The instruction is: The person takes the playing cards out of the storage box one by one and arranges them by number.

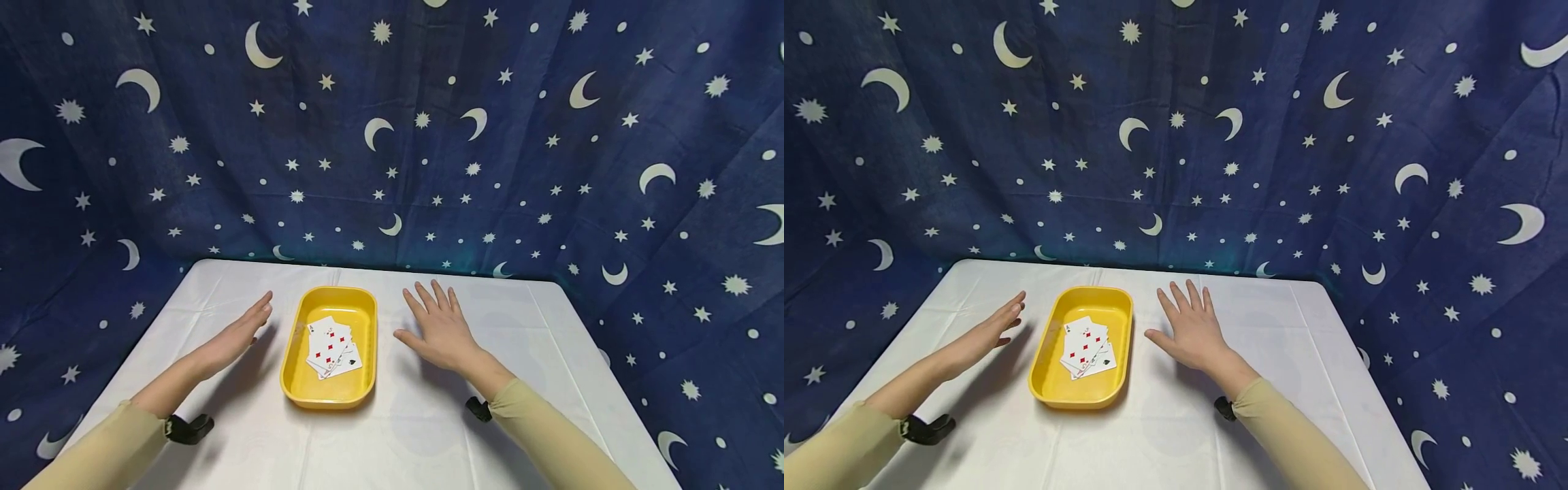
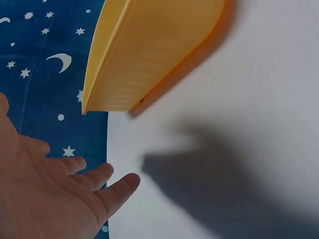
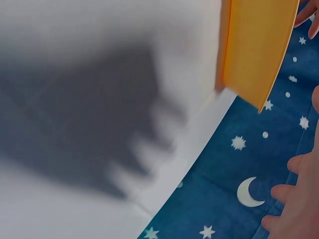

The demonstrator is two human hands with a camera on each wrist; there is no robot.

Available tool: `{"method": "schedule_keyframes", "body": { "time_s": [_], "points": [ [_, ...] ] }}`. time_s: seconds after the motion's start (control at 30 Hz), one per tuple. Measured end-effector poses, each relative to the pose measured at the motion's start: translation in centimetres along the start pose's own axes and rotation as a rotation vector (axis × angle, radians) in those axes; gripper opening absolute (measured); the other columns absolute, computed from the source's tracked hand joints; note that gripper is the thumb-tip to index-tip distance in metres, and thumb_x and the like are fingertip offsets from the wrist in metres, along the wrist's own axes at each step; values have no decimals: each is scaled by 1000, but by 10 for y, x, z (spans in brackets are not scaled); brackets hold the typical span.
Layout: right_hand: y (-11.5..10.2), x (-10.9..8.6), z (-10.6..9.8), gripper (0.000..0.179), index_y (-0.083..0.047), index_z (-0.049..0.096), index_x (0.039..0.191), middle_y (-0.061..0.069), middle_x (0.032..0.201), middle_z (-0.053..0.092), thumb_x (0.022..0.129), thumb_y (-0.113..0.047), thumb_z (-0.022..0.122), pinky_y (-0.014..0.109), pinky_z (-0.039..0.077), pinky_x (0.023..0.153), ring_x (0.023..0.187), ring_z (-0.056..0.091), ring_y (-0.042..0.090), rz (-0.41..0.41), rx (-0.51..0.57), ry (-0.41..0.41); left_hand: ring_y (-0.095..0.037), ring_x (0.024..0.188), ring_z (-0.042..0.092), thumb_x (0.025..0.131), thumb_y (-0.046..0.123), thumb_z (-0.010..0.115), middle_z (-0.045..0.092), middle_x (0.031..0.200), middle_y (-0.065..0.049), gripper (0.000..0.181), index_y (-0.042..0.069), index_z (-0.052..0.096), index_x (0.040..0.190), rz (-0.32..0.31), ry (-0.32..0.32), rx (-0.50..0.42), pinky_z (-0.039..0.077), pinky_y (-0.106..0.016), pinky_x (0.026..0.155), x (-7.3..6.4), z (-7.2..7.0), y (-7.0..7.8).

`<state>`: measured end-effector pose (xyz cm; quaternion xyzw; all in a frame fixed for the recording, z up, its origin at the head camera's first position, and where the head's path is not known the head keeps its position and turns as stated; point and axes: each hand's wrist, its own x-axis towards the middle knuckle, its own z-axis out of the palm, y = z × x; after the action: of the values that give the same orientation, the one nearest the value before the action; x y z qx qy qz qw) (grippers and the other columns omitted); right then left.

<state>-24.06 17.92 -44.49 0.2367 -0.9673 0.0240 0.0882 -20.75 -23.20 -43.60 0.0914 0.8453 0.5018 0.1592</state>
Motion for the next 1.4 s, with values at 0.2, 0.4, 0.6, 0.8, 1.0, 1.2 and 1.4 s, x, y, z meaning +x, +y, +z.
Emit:
{"method": "schedule_keyframes", "body": {
  "time_s": [0.2,0.4,0.6,0.8,1.0,1.2,1.4],
  "points": [
    [-14,9,1,87,-22,25,165,8,170,20,96,-76,34,59,0,122,156,6,37,-50,-10,-6,-51,149,19,106,63,23,0,169,-23,81,15,-3,166,-36,-16,-74,31,-67,112,4,6,0],
    [-30,17,-1,88,-23,21,165,8,170,18,96,-75,35,54,-3,123,157,-1,32,-78,2,-36,-49,149,23,104,65,27,2,169,-22,84,14,0,166,-67,-4,-118,39,-61,110,9,14,-1],
    [-44,24,-1,90,-22,21,165,6,170,20,95,-75,38,51,0,124,156,5,32,-122,11,-47,-46,148,28,103,67,32,5,169,-22,87,15,3,166,-93,7,-129,47,-52,105,12,23,-4],
    [-60,33,-2,93,-17,26,164,7,166,29,93,-73,48,49,2,125,155,14,33,-199,-1,-59,-42,145,35,107,55,39,11,168,-23,79,17,5,166,-125,12,-158,51,-46,102,14,29,-7],
    [-73,41,1,93,-17,31,162,5,165,32,90,-72,54,47,2,125,154,17,32,-218,9,-108,-40,142,40,107,37,47,14,168,-22,74,19,7,167,-153,18,-165,52,-42,101,18,33,-10],
    [-82,49,4,97,-17,32,162,5,163,35,88,-74,57,47,3,125,153,20,30,-222,21,-163,-41,143,39,105,32,51,16,167,-22,76,20,8,167,-137,6,-184,52,-42,101,19,33,-14],
    [-92,59,5,102,-16,37,160,4,158,43,83,-77,62,48,6,125,149,28,27,-216,30,-208,-40,143,40,104,31,54,19,167,-20,78,21,8,167,-115,-19,-212,52,-41,100,19,33,-17]
  ]
}}
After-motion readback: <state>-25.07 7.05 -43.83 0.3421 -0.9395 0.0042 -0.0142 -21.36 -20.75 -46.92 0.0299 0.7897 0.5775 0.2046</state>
